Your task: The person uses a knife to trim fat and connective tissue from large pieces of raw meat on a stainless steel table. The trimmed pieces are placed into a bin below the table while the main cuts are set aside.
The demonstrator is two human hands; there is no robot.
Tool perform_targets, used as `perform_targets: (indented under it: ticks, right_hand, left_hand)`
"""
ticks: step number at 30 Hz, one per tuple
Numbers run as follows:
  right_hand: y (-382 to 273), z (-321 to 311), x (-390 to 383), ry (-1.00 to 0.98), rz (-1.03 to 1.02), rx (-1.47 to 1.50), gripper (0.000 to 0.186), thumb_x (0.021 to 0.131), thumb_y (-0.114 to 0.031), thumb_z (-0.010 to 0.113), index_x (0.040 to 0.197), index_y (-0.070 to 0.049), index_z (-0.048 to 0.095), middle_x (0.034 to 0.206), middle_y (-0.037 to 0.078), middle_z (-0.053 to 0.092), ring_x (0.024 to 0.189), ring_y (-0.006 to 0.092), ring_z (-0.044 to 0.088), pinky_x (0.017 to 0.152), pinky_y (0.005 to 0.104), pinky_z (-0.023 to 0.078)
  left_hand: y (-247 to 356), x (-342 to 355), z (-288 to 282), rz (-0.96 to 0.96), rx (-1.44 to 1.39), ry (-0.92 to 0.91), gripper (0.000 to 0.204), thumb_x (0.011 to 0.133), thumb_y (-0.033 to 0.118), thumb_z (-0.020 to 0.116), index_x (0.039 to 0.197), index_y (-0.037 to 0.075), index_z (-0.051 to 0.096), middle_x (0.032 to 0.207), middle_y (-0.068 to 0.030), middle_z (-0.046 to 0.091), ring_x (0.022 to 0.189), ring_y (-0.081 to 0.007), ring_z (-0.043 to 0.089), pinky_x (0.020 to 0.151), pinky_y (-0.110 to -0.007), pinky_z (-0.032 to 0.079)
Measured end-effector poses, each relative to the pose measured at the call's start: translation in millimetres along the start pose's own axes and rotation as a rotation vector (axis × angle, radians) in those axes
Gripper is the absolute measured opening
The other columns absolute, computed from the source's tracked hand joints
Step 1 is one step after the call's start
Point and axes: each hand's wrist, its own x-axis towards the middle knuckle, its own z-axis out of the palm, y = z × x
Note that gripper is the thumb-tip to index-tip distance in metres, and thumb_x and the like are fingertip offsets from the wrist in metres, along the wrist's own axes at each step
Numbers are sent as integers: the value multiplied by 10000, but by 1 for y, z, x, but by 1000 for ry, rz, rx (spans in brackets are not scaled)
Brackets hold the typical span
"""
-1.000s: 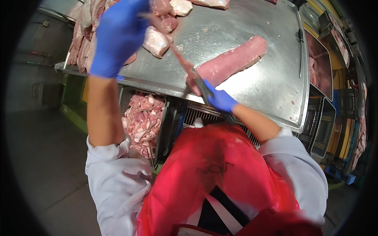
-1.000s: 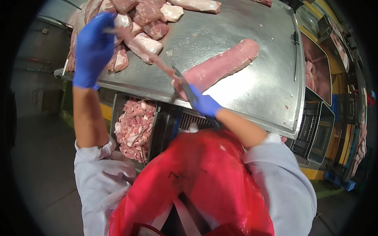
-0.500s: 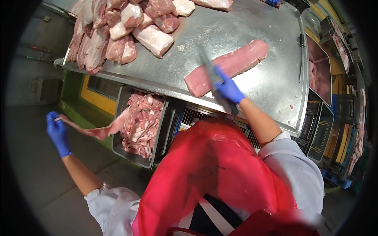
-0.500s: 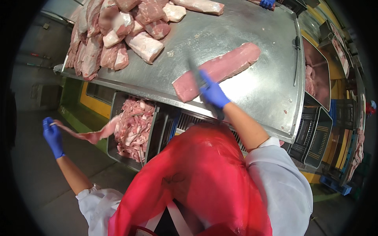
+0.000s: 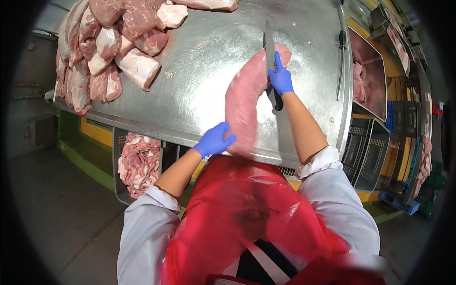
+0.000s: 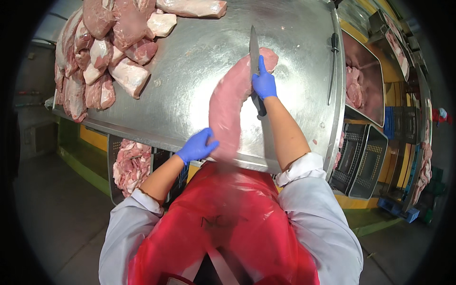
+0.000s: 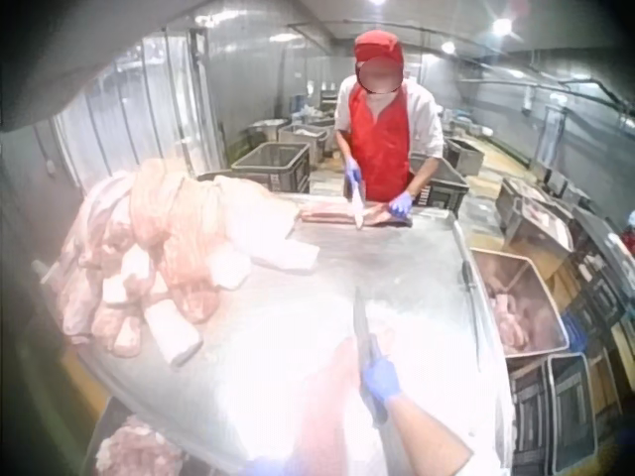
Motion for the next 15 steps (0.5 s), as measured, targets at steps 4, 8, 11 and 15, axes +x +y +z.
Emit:
perform_targets:
  ticks: [4, 8, 11, 15]
  right_hand:
    - [6, -39, 28, -186, -58, -68, 778, 893, -183, 552, 1586, -343, 235, 979, 318, 676, 891, 446, 681, 841, 497, 529]
    - [-3, -50, 40, -171, -200, -201, 769, 901, -145, 551, 1580, -352, 255, 976, 316, 675, 892, 445, 679, 848, 491, 523]
    - [14, -55, 44, -139, -208, -198, 773, 905, -140, 549, 1582, -358, 247, 983, 309, 679, 905, 443, 677, 854, 488, 519]
    - [9, -57, 32, -118, -130, -161, 782, 904, -138, 544, 1586, -360, 232, 992, 298, 687, 904, 443, 678, 860, 490, 517]
  left_hand:
    - [44, 85, 9, -28, -114, 349, 368, 912, 324, 676, 1074, 0, 607, 950, -174, 634, 877, -303, 616, 825, -393, 508]
    - [25, 222, 5, -129, -829, 582, 257, 898, 236, 711, 979, -4, 668, 820, -110, 651, 718, -190, 595, 713, -343, 509]
    - [53, 250, -9, -184, -620, 415, 213, 895, 195, 725, 902, -14, 684, 795, -89, 662, 707, -155, 591, 685, -325, 505]
    - [45, 263, -2, -179, -575, 382, 169, 878, 139, 736, 829, -11, 674, 758, -60, 640, 674, -140, 575, 648, -320, 499]
